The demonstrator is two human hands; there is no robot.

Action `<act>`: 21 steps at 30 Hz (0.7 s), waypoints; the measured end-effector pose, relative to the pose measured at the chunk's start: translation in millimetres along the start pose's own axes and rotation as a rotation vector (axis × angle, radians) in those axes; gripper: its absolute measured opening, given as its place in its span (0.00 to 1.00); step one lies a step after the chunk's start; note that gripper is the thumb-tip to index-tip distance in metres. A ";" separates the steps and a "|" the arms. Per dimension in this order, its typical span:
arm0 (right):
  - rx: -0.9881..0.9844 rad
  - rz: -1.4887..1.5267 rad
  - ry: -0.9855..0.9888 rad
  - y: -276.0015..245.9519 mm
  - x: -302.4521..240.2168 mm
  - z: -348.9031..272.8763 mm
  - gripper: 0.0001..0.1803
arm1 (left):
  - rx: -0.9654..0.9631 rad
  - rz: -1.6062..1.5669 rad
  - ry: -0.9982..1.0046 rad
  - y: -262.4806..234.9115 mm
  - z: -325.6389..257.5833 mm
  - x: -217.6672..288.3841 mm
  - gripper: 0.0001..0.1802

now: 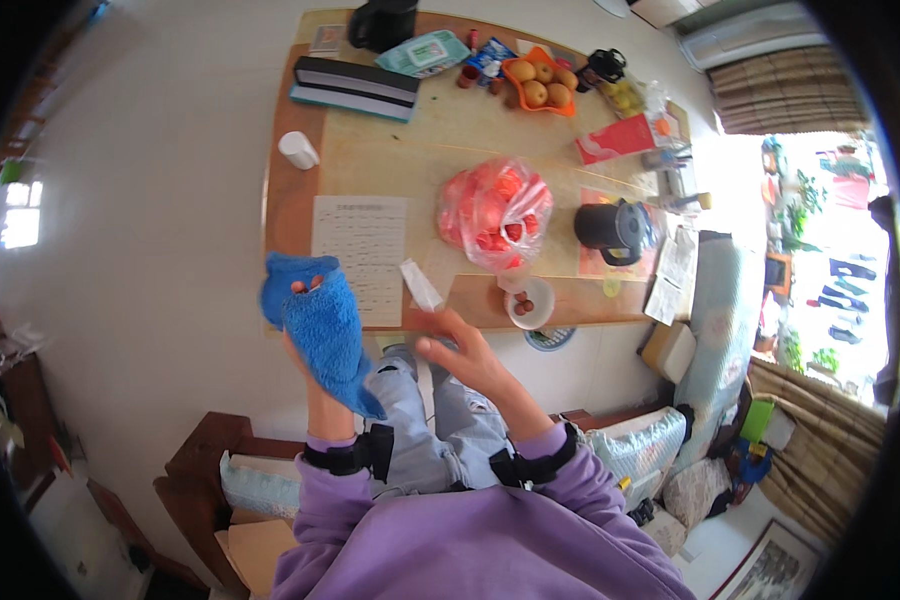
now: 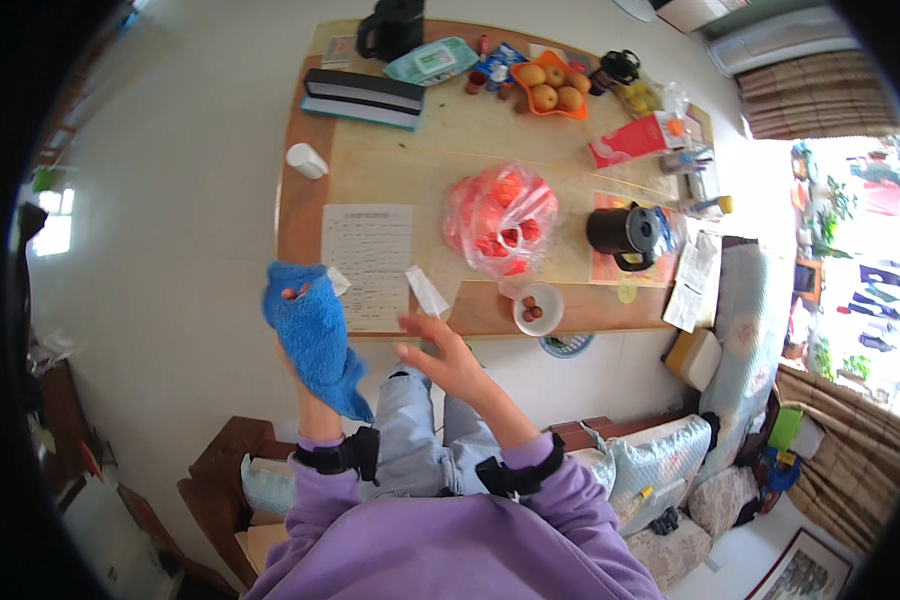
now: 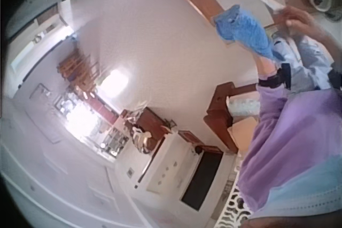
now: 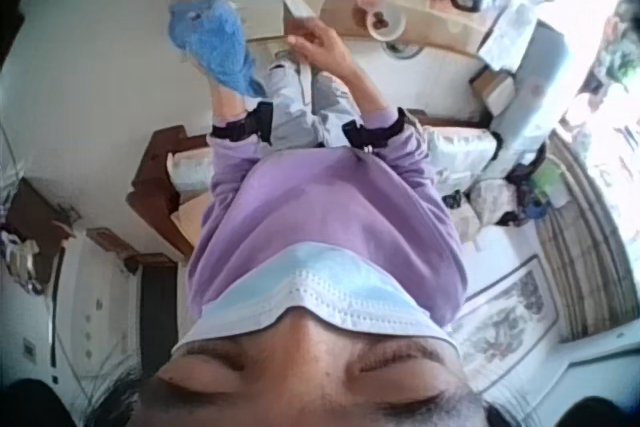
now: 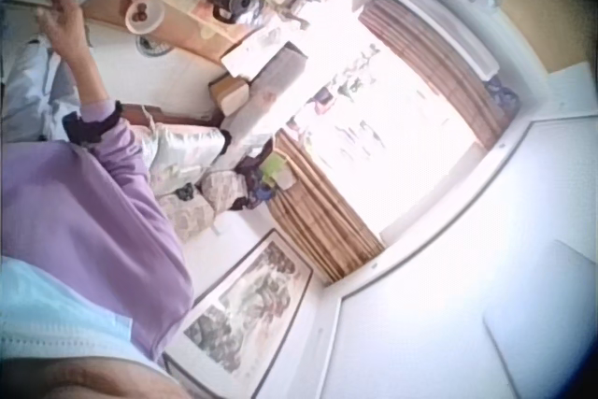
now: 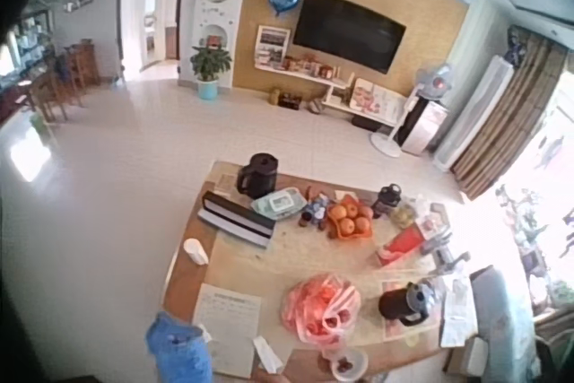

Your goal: The person wipes a dining table with a blue cloth, moving mugs, a plate of dumplings, and a steamer pot aside, then carries a small green bin to the kitchen, rinses the cloth at the sink, and returns to wipe a living room coffee table. The person also handles a plastic bag of fruit and a small bowl on the coffee table.

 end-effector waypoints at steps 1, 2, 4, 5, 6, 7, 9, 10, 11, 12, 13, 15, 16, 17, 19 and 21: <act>0.216 0.101 -0.053 -20.3 -5.5 7.1 0.31 | 0.094 0.045 0.025 -9.5 2.9 -7.3 0.23; 0.110 0.274 -0.028 -5.0 -4.6 16.4 0.34 | 0.122 0.082 0.009 -9.9 -0.5 -21.8 0.25; -0.031 0.646 0.056 26.0 -2.6 28.7 0.38 | 0.247 0.138 0.022 -19.3 -5.4 -55.1 0.29; -0.051 1.045 0.341 48.7 18.0 26.9 0.40 | 0.299 0.163 0.025 -22.1 -2.8 -61.8 0.29; 0.051 1.074 0.376 49.0 26.8 28.2 0.37 | 0.333 0.197 0.016 -23.9 1.0 -66.3 0.29; 0.061 1.144 0.294 51.6 23.1 30.5 0.34 | 0.305 0.218 0.007 -20.9 4.2 -69.9 0.29; 0.146 1.307 0.443 61.3 47.2 25.0 0.28 | 0.427 0.647 -0.040 -33.2 2.9 -69.8 0.25; 0.129 1.425 0.393 63.2 48.3 27.2 0.26 | 0.468 0.825 -0.066 -39.0 2.6 -67.9 0.25; 0.082 1.566 0.449 73.4 54.2 27.4 0.21 | 0.509 1.004 -0.092 -45.8 1.9 -66.0 0.24; 0.060 1.591 0.497 79.3 62.2 27.7 0.19 | 0.520 1.069 -0.098 -51.1 3.0 -65.1 0.24; 0.031 1.629 0.535 84.6 69.4 28.6 0.18 | 0.525 1.202 -0.120 -55.9 2.8 -63.8 0.24; 0.118 1.579 0.534 84.2 88.2 39.4 0.20 | 0.477 1.402 -0.139 -58.6 2.3 -66.6 0.25; 0.157 1.521 0.497 80.5 94.3 47.7 0.20 | 0.354 1.657 -0.129 -50.1 8.1 -68.7 0.26; 0.201 1.460 0.486 76.7 101.7 55.8 0.20 | 0.218 1.907 -0.112 -41.0 11.1 -72.4 0.27; 0.286 1.338 0.467 64.5 111.8 73.0 0.21 | 0.023 2.161 -0.083 -28.1 11.6 -75.7 0.29; 0.374 1.217 0.454 46.8 116.9 90.2 0.22 | -0.044 2.185 -0.084 -17.2 2.6 -66.8 0.30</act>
Point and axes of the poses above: each hand's wrist, its own z-axis towards the middle knuckle, its own y-axis out of the palm, x = y × z, the point moved 10 cm from there along z, towards the middle knuckle
